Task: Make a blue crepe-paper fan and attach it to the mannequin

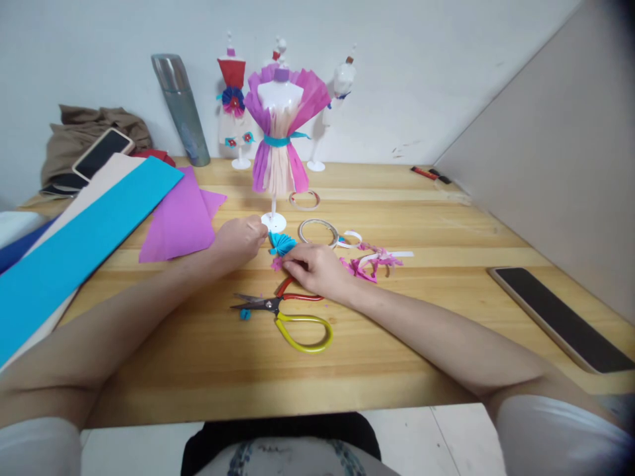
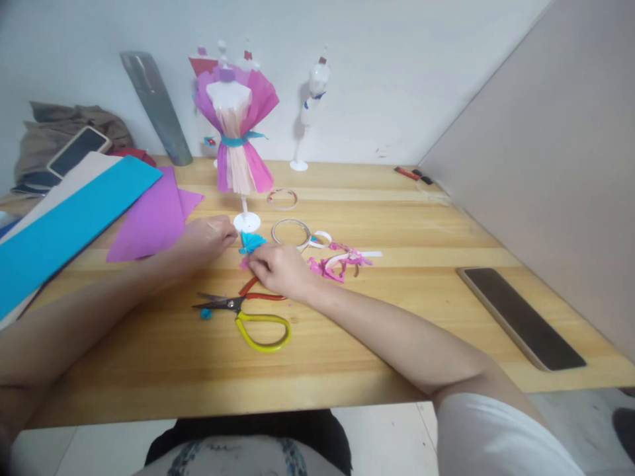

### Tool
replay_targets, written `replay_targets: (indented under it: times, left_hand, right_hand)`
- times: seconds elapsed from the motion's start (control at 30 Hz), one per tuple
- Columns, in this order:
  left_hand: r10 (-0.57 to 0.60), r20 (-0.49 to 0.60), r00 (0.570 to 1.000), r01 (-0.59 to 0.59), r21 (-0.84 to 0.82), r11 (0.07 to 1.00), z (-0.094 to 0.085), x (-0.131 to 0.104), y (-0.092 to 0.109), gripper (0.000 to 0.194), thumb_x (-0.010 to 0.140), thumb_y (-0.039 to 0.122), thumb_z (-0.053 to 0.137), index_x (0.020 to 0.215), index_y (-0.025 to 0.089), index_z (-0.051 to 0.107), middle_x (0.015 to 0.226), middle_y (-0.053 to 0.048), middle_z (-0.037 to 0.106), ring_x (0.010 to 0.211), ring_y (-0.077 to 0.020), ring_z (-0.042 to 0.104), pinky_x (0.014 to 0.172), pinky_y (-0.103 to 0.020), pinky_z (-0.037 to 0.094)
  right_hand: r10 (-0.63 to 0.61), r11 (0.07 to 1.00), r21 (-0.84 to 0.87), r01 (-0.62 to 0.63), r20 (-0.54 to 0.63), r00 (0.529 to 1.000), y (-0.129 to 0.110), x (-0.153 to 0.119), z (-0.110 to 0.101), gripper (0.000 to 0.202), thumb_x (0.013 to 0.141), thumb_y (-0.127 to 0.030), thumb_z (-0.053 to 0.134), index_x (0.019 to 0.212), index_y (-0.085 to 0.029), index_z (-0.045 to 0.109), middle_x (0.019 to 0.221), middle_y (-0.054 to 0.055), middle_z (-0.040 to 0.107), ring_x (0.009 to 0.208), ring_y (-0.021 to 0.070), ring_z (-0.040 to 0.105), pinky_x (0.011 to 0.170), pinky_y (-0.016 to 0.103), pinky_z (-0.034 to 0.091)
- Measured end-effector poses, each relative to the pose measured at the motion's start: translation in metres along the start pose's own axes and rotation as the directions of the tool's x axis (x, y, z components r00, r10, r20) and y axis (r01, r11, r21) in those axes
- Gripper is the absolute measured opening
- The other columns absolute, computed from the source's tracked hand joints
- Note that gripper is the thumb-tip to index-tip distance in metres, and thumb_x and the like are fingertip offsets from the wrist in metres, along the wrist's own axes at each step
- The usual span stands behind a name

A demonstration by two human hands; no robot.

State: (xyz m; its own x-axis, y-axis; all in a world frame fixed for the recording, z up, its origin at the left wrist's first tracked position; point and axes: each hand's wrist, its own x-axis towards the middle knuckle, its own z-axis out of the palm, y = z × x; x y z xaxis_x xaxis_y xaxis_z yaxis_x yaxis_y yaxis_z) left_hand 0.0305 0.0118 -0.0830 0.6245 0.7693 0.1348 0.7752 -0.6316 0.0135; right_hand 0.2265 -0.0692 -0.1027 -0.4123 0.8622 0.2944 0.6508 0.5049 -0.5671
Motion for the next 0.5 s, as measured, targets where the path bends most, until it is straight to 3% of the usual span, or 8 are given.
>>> replay_targets:
  times: [0.17, 0.33, 0.5]
  left_hand:
    - [0.012, -0.026, 1.000, -0.012, 0.025, 1.000, -0.0027, -0.0037, 0.0038, 0.026, 0.091, 0.015, 0.049, 0.077, 0.017, 0.070, 0.080, -0.009, 0.065, 0.060, -0.0188, 0.053, 0.054, -0.032, 0.027]
    - [0.022, -0.029, 0.999, -0.023, -0.051, 0.998, -0.0068, -0.0023, 0.0020, 0.027, 0.092, 0.018, 0.049, 0.079, 0.016, 0.072, 0.083, -0.010, 0.069, 0.072, -0.0203, 0.059, 0.061, -0.030, 0.035]
    - [-0.035, -0.065, 0.997, 0.026, -0.124, 0.992, 0.0011, 0.0019, -0.0012, 0.026, 0.094, 0.028, 0.051, 0.087, 0.016, 0.074, 0.091, -0.010, 0.073, 0.082, -0.0231, 0.063, 0.068, -0.032, 0.041]
  right_hand:
    - [0.057, 0.994, 0.101, -0.048, -0.085, 0.995, -0.0009, 0.0016, 0.0005, 0.023, 0.085, -0.018, 0.064, 0.063, -0.018, 0.057, 0.066, 0.000, 0.061, 0.062, 0.0122, 0.052, 0.063, 0.026, 0.038]
    - [0.083, 0.987, 0.143, -0.069, -0.096, 0.992, -0.0017, 0.0020, -0.0016, 0.013, 0.081, -0.012, 0.060, 0.070, -0.017, 0.062, 0.069, 0.000, 0.062, 0.064, 0.0120, 0.053, 0.064, 0.026, 0.038]
    - [0.091, 0.976, 0.209, -0.052, -0.180, 0.979, 0.0039, 0.0036, -0.0039, 0.019, 0.087, -0.020, 0.055, 0.069, -0.018, 0.063, 0.067, 0.001, 0.063, 0.064, 0.0136, 0.054, 0.064, 0.027, 0.040]
